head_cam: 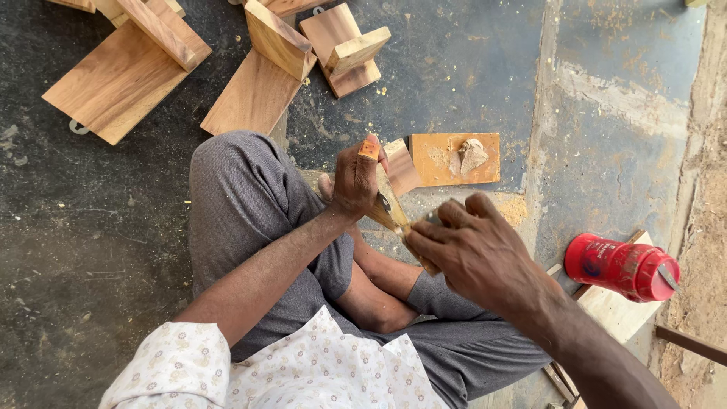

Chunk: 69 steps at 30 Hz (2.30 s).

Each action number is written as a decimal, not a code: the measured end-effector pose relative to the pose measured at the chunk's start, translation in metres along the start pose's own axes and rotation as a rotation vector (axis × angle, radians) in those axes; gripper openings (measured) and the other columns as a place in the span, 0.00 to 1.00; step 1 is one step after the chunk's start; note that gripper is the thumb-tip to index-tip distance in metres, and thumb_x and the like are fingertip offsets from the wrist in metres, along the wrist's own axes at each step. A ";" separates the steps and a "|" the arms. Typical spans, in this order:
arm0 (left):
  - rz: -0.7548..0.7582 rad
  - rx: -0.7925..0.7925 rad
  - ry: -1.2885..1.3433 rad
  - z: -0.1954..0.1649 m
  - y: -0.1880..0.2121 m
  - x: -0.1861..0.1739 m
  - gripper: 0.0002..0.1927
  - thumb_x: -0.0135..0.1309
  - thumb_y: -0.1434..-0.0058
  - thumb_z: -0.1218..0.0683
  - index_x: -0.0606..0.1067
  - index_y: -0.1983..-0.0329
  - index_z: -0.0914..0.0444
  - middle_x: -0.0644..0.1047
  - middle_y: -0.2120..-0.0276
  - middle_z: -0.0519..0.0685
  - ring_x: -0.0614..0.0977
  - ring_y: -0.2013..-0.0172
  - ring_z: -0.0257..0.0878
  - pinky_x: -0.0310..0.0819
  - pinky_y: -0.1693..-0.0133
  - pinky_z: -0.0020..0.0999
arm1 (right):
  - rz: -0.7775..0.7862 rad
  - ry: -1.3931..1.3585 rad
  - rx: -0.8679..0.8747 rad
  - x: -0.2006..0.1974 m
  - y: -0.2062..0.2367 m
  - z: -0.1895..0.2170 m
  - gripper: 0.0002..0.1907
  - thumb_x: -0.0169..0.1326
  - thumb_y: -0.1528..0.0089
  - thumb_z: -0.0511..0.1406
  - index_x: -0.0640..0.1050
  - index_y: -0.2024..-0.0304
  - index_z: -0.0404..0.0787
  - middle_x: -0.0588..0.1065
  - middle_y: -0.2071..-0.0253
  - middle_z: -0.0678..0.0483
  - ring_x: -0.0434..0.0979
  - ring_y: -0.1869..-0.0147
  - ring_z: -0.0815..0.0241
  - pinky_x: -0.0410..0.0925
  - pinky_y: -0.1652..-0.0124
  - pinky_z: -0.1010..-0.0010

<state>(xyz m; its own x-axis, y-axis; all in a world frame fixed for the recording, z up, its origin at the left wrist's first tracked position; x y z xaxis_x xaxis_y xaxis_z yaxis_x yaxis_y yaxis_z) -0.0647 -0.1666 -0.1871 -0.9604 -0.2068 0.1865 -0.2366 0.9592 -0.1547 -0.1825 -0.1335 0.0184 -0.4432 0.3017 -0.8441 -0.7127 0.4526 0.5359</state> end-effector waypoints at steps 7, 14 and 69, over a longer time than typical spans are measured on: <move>0.023 -0.029 0.016 0.001 0.000 0.003 0.35 0.30 0.24 0.35 0.68 0.75 0.65 0.69 0.81 0.49 0.73 0.77 0.38 0.65 0.70 0.39 | -0.152 -0.181 0.061 -0.007 0.007 -0.029 0.30 0.59 0.48 0.30 0.79 0.44 0.56 0.79 0.44 0.67 0.73 0.53 0.61 0.62 0.46 0.63; -0.009 -0.099 0.242 0.014 0.000 0.004 0.41 0.25 0.27 0.26 0.69 0.66 0.65 0.67 0.75 0.43 0.69 0.71 0.31 0.64 0.67 0.30 | -0.183 -0.089 0.083 -0.011 -0.037 -0.036 0.24 0.62 0.44 0.35 0.79 0.44 0.55 0.79 0.45 0.68 0.71 0.53 0.59 0.61 0.49 0.62; -0.034 -0.223 0.315 0.020 -0.003 0.007 0.40 0.26 0.29 0.27 0.69 0.48 0.66 0.67 0.80 0.40 0.67 0.77 0.28 0.60 0.72 0.24 | -0.173 -0.067 0.085 -0.034 -0.011 -0.032 0.16 0.57 0.40 0.39 0.83 0.50 0.59 0.82 0.52 0.69 0.71 0.58 0.61 0.59 0.50 0.64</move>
<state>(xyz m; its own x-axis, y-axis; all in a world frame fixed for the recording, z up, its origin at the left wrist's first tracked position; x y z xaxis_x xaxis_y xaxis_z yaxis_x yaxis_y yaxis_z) -0.0738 -0.1747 -0.2046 -0.8520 -0.2033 0.4825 -0.1967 0.9783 0.0650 -0.1768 -0.1761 0.0408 -0.2788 0.2671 -0.9225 -0.7251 0.5713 0.3845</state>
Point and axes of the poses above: each hand's wrist, its own y-axis away from the middle knuckle, its own x-axis out of the palm, z = x × y, the point moved 4 cm from there along -y, towards the middle knuckle
